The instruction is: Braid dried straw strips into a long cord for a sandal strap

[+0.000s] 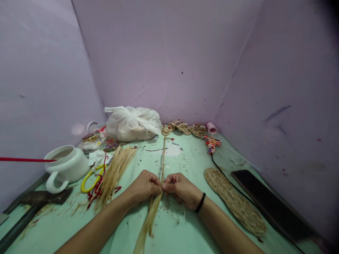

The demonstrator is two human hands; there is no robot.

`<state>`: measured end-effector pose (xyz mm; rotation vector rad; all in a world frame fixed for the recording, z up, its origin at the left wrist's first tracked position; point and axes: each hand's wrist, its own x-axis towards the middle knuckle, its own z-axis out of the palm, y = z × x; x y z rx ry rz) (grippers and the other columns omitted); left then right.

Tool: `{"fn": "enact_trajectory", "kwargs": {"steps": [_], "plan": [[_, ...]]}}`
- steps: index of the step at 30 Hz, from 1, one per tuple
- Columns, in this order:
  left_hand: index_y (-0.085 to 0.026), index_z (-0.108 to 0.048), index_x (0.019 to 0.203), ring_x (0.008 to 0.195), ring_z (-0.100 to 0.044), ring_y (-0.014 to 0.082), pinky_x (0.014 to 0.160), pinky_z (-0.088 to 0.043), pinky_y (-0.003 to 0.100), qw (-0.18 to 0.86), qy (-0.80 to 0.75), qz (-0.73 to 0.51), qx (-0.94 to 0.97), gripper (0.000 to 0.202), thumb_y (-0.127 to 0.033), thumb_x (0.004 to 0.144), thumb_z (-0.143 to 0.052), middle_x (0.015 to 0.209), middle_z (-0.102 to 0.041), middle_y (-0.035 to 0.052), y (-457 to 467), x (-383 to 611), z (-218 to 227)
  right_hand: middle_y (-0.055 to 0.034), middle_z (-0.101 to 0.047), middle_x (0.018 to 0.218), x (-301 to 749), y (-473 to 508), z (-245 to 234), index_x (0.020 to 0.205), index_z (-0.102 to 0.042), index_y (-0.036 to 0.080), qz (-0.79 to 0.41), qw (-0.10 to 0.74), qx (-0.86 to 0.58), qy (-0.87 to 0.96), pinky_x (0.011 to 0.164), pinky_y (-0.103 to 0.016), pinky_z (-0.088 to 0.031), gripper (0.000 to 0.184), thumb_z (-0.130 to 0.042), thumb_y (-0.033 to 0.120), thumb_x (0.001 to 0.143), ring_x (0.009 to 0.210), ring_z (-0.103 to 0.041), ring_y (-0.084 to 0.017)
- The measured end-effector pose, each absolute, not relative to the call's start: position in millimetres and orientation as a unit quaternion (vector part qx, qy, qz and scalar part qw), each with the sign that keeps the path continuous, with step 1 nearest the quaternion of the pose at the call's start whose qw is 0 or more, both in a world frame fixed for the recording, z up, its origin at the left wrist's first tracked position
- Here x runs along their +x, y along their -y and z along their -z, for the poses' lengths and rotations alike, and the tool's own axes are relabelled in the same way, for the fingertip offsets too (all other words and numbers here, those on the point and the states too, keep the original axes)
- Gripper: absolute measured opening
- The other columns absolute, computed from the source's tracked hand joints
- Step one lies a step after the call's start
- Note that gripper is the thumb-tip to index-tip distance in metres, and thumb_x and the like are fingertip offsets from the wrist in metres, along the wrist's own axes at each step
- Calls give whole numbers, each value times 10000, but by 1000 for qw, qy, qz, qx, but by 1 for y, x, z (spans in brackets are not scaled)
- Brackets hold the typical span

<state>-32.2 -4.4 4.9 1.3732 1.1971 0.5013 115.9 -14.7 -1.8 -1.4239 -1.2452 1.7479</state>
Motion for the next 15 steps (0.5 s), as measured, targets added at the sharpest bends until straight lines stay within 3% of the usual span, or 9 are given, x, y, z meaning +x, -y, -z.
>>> {"fn": "enact_trajectory", "kwargs": {"steps": [7,15], "plan": [[-109,-557,479,376,-251,45,399,-165,207,558,-533,-232,592,101,-119,475,-457,359,-369,-52,5,-29,-5,83,-369,335,115,17,-4,508,-504,137,-666,311,-501,457,299,-202,-82,146,-566,218,613,267,-191,-9],[-123,-501,444,420,-252,52,408,-185,198,475,-546,-213,656,76,-126,487,-439,403,-335,-51,2,-30,-6,99,-280,305,107,19,1,462,-418,163,-606,315,-555,474,343,-207,-94,221,-569,213,614,294,-181,-12]]}}
